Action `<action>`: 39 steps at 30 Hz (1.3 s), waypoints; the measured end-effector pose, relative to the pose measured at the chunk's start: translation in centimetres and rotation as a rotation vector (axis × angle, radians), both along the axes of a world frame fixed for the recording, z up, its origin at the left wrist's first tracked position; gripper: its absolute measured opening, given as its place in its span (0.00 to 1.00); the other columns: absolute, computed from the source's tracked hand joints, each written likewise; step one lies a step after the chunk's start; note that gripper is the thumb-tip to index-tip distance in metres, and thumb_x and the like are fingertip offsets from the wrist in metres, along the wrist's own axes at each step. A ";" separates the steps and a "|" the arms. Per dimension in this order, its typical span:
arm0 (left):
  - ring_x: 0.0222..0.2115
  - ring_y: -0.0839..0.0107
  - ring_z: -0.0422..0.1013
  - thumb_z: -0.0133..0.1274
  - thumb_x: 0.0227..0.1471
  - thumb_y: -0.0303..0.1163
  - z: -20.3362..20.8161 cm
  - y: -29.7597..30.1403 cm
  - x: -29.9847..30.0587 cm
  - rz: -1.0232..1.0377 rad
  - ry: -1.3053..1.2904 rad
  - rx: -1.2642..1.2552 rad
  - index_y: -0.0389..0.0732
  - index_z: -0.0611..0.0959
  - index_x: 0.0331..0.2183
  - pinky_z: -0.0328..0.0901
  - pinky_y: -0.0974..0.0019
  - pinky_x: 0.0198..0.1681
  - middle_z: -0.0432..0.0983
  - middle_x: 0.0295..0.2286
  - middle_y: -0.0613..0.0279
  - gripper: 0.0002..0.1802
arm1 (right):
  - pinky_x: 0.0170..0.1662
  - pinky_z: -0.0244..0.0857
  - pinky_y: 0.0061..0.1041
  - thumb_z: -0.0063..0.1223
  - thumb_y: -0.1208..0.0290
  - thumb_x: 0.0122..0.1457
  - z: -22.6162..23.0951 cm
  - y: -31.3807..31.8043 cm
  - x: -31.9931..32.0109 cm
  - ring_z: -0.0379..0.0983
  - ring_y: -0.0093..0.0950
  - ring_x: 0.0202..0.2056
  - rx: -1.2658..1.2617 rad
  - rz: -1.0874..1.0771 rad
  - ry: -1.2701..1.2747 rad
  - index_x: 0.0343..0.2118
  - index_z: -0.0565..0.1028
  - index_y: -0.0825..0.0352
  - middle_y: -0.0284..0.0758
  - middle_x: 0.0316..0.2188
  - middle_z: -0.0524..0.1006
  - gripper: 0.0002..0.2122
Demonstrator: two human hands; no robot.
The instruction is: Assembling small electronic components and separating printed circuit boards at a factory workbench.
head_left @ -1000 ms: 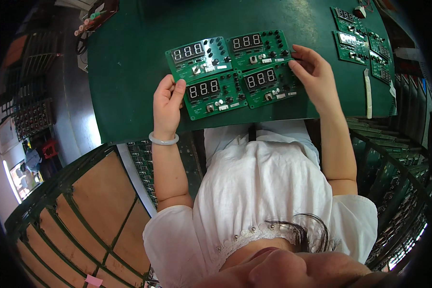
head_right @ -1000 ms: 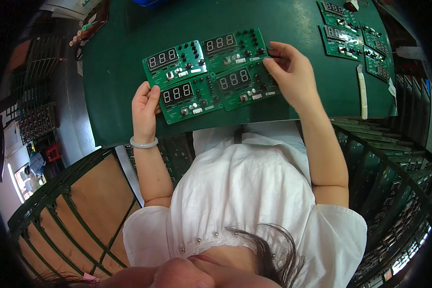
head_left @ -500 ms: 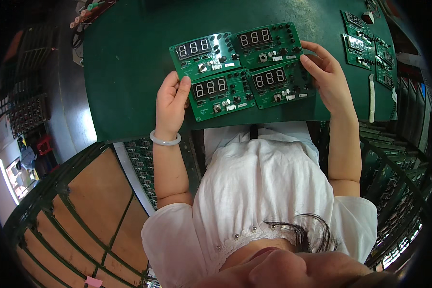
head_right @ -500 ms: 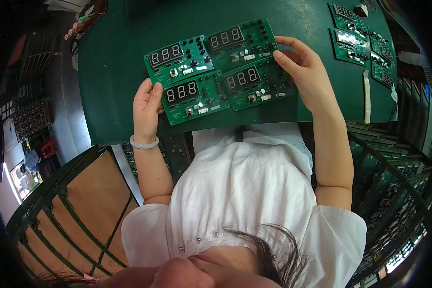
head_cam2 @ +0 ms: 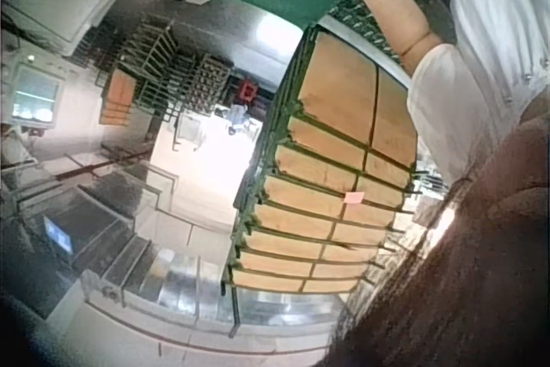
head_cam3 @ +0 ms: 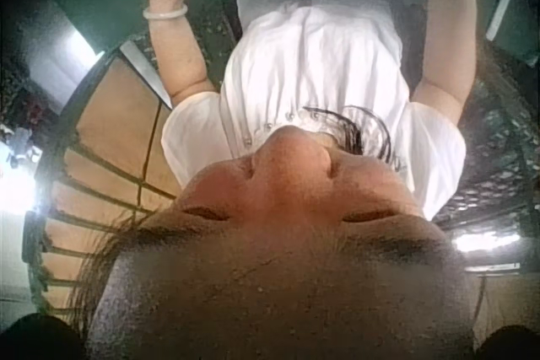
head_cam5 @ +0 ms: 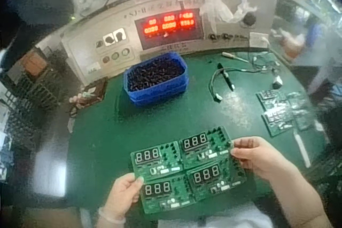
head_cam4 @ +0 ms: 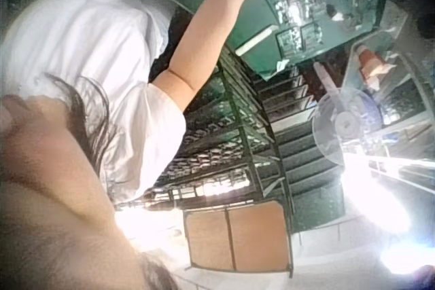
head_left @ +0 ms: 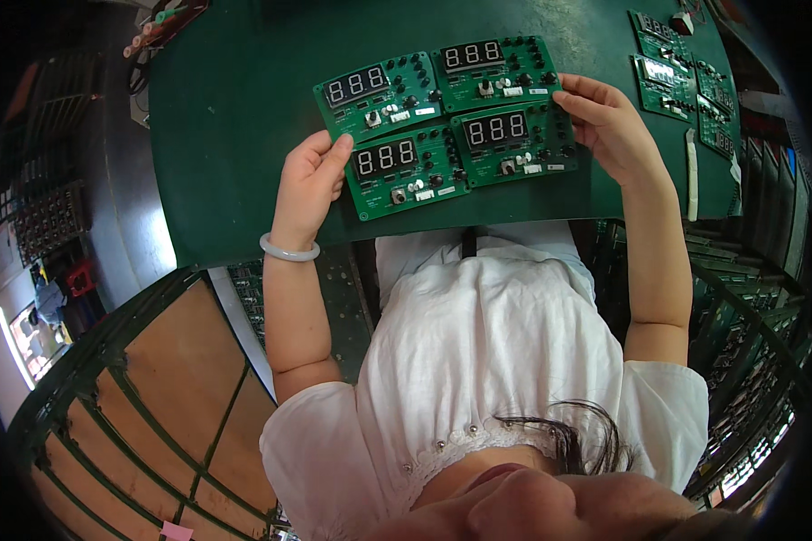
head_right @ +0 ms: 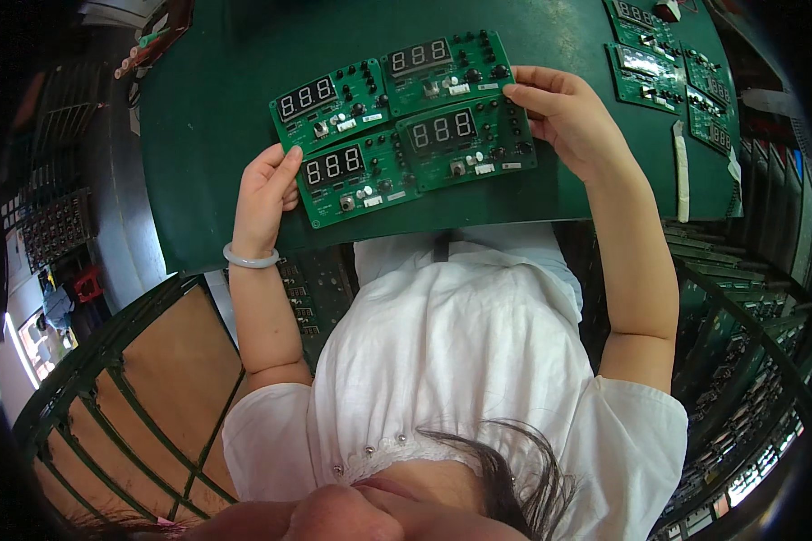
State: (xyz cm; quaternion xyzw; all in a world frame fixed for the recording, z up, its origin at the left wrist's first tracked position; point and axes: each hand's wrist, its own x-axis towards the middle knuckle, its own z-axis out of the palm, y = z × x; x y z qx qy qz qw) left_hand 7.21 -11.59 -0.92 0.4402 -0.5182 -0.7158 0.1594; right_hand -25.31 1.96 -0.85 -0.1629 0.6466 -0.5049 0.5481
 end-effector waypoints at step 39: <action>0.11 0.81 0.56 0.51 0.58 0.33 -0.1 10.1 -7.9 -0.762 1.980 0.505 0.36 0.82 0.21 0.50 0.75 0.13 0.59 0.11 0.71 0.16 | 0.25 0.61 0.22 0.45 0.70 0.64 -3.0 3.9 10.3 0.66 0.23 0.21 -0.762 0.297 -1.514 0.36 0.71 0.65 0.32 0.23 0.69 0.06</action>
